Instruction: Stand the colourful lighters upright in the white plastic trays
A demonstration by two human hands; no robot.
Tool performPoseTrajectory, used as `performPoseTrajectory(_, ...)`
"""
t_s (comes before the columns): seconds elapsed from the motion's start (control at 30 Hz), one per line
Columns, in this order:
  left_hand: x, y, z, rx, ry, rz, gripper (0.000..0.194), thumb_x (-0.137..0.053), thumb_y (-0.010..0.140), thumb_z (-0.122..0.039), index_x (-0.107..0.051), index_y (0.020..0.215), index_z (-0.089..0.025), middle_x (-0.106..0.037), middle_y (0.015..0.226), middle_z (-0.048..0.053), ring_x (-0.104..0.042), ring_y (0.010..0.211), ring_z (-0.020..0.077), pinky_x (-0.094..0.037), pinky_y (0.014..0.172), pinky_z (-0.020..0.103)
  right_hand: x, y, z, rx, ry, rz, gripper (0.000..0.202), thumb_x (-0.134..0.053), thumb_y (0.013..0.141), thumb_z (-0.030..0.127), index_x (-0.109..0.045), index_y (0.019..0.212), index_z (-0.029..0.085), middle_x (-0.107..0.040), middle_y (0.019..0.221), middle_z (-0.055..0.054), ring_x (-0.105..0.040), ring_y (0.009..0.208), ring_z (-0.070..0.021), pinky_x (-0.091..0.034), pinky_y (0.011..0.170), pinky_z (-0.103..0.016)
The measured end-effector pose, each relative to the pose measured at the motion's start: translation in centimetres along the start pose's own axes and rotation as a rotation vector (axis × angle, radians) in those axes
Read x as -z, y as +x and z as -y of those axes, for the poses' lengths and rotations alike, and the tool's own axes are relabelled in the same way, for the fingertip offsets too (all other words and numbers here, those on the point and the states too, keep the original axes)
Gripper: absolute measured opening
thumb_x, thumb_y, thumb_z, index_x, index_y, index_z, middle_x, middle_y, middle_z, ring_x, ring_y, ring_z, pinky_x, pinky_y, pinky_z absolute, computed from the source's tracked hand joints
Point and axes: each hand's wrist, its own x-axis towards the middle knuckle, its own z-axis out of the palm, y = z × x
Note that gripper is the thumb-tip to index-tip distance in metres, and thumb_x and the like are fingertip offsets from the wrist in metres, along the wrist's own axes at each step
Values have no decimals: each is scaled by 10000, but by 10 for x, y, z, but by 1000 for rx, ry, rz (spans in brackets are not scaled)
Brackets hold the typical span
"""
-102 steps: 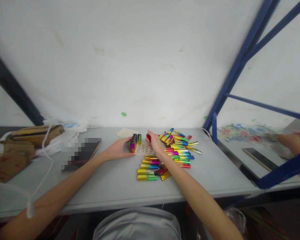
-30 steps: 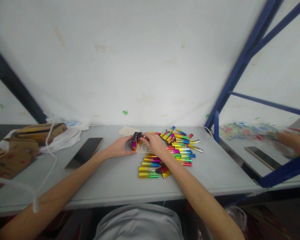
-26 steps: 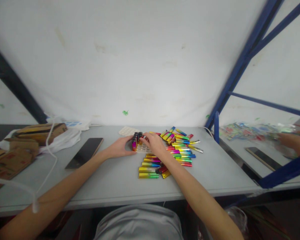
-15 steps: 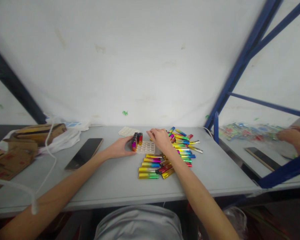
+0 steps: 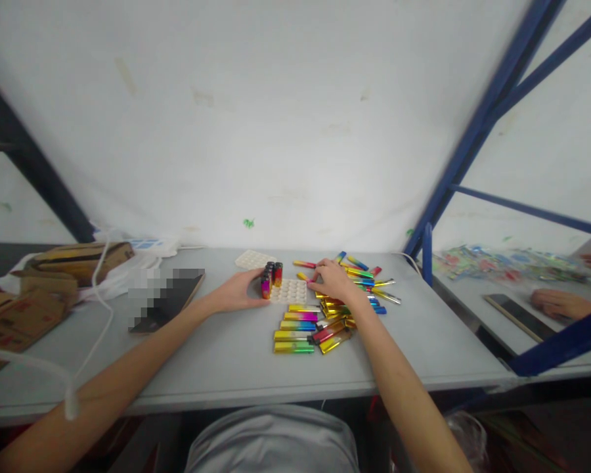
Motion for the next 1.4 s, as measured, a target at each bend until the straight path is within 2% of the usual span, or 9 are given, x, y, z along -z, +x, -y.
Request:
performPoseTrajectory(0.13,0,0,0,-10,11,21,732,-819,732,-420,-576,1375,-169,-682,1372,121,-648,1240,341,-495,1095,453,-4,-1,0,-13,24,-17,147,-779,861,308,-750,889,166,-667,1186,-148,-616,1129,-278,-452,1035,-423)
performPoseTrajectory(0.3,0,1,0,-27,10,12,704,-821,739,-407,-587,1362,-177,-686,1365,121,-658,1220,343,-507,1077,459,-5,5,3,-88,194,-213,162,-755,858,265,-718,978,164,-707,1087,-119,-652,1039,-249,-495,974,-414)
performPoseTrajectory(0.53,0,0,1,-5,1,11,731,-828,717,-412,-591,1366,-173,-690,1360,125,-662,1215,342,-503,1081,454,1,12,27,-256,964,-320,410,-703,852,581,-664,981,193,-772,955,-77,-722,929,-238,-563,892,-394)
performPoseTrajectory(0.63,1,0,0,-4,-1,11,730,-827,716,-404,-591,1368,-176,-686,1367,127,-656,1227,346,-493,1092,453,1,12,41,-272,1141,-317,448,-700,840,628,-638,994,212,-740,845,-37,-720,831,-216,-581,820,-358)
performPoseTrajectory(0.8,1,0,-1,-31,2,16,697,-815,740,-397,-587,1362,-180,-687,1363,120,-645,1245,347,-491,1089,449,-5,14,60,-229,1119,-246,471,-562,899,695,-593,997,235,-616,749,20,-614,610,-153,-552,630,-305)
performPoseTrajectory(0.93,1,0,-1,-25,-1,13,702,-828,729,-384,-587,1355,-176,-686,1364,120,-646,1245,342,-489,1091,439,-13,15,68,-216,1093,-160,437,-501,937,692,-534,995,260,-466,622,77,-394,435,-114,-348,431,-249)
performPoseTrajectory(1.03,1,0,-1,-29,-7,14,703,-830,729,-377,-587,1355,-169,-693,1353,119,-652,1236,338,-498,1082,425,-17,14,72,-216,985,-181,425,-459,971,669,-544,954,253,-383,586,82,-352,460,-126,-308,453,-252)
performPoseTrajectory(1.2,1,0,-2,-42,-16,18,682,-817,749,-373,-588,1358,-169,-690,1361,113,-650,1240,334,-500,1081,425,-17,13,80,-153,666,-335,498,-452,980,648,-504,735,218,-467,654,33,-450,641,-151,-351,606,-272)
performPoseTrajectory(1.4,1,0,-1,-43,-11,30,700,-814,751,-357,-574,1374,-147,-680,1377,124,-644,1251,335,-496,1086,417,-18,12,85,-155,581,-335,481,-471,960,590,-435,664,212,-399,622,45,-384,615,-130,-279,601,-276)
